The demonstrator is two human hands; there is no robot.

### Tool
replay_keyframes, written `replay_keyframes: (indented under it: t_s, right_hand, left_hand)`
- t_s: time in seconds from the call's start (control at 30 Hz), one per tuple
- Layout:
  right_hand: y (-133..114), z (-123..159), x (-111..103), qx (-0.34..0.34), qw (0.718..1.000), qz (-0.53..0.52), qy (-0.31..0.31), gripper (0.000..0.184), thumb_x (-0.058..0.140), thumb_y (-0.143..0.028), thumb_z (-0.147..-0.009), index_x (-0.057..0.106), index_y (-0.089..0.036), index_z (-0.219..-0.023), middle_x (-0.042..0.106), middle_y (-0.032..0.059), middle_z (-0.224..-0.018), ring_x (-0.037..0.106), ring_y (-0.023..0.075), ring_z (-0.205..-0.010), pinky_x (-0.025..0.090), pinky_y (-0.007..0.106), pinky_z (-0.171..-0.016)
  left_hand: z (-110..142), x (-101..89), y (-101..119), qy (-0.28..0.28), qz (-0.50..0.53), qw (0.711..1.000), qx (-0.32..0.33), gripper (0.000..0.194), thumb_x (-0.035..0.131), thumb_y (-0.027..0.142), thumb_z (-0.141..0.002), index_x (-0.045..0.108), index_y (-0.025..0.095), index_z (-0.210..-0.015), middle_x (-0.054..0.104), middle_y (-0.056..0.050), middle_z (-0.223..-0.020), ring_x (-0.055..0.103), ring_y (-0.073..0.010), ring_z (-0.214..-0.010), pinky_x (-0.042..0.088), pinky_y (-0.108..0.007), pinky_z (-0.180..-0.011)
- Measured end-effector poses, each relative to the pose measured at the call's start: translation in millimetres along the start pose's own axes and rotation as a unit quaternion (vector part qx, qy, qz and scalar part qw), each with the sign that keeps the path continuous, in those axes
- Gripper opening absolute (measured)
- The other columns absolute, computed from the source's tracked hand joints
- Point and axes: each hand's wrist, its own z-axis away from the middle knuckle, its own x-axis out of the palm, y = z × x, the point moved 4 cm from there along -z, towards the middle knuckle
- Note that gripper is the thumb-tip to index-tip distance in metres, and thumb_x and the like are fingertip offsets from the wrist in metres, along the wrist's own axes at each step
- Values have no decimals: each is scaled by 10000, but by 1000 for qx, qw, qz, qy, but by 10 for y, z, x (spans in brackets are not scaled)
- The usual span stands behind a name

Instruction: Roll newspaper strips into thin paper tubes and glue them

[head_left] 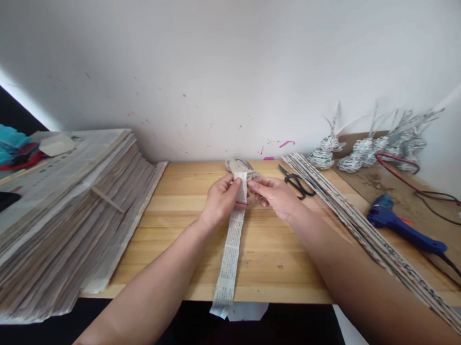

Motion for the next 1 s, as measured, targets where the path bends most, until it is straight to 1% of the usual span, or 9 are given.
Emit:
replay_keyframes:
  t_s: [0.13, 0.3, 0.5, 0.7, 0.8, 0.9, 1.0]
  right_hand:
    - [-22, 6, -12, 8, 1000, 2, 11, 395, 836, -488, -583, 683, -153, -723, 577, -11, -647, 445, 70, -526, 266, 198, -407]
    - [21, -7, -15, 22, 1000, 14, -6, 387, 842, -485, -576, 680, -150, -682, 582, -12, -613, 428, 64, -486, 259, 210, -402]
    - [36, 9, 39, -3, 1000, 14, -8, 364, 837, -462, -598, 692, -147, -708, 596, -5, -591, 457, 76, -506, 258, 214, -426]
    - [23, 32, 85, -1, 1000, -1, 12, 399, 856, -481, -538, 636, -168, -652, 597, -9, -586, 501, 96, -513, 294, 218, -428]
    - [4, 37, 76, -13, 1000, 9, 5, 377, 832, -495, -587, 645, -175, -660, 599, -9, -602, 504, 93, -509, 294, 219, -423]
    - [-14, 43, 60, -12, 999, 45, -27, 350, 779, -516, -670, 701, -179, -727, 605, 3, -608, 511, 99, -517, 277, 221, -418]
    - [-12, 41, 53, -14, 997, 63, -38, 343, 799, -495, -647, 717, -176, -741, 607, 11, -591, 513, 108, -518, 296, 228, -426]
  left_hand:
    - [4, 0, -8, 5, 0, 1000, -10, 341, 640, 479, -821, 637, 179, -983, 654, -22, -712, 673, -168, -587, 576, -281, -520]
    - [7, 13, -31, -4, -4, 1000, -3, 374, 634, 490, -819, 661, 159, -992, 683, -44, -760, 680, -174, -609, 581, -279, -528]
    - [14, 50, -51, -24, -10, 1000, -4, 357, 612, 474, -837, 678, 173, -1016, 699, -45, -764, 688, -184, -626, 573, -275, -513]
    - [30, 70, -33, -31, 3, 999, -13, 338, 623, 464, -827, 671, 158, -963, 709, -65, -790, 696, -201, -678, 581, -290, -533]
    - [26, 57, -20, -24, 8, 1000, -14, 341, 622, 458, -827, 676, 159, -983, 711, -63, -787, 696, -200, -684, 582, -290, -537]
    - [17, 44, -17, -20, 18, 999, -18, 361, 626, 468, -824, 682, 170, -1019, 711, -56, -772, 701, -200, -688, 582, -287, -542]
    - [16, 51, -15, -24, 33, 999, -27, 372, 634, 450, -823, 680, 168, -1060, 711, -56, -773, 699, -194, -659, 579, -282, -529]
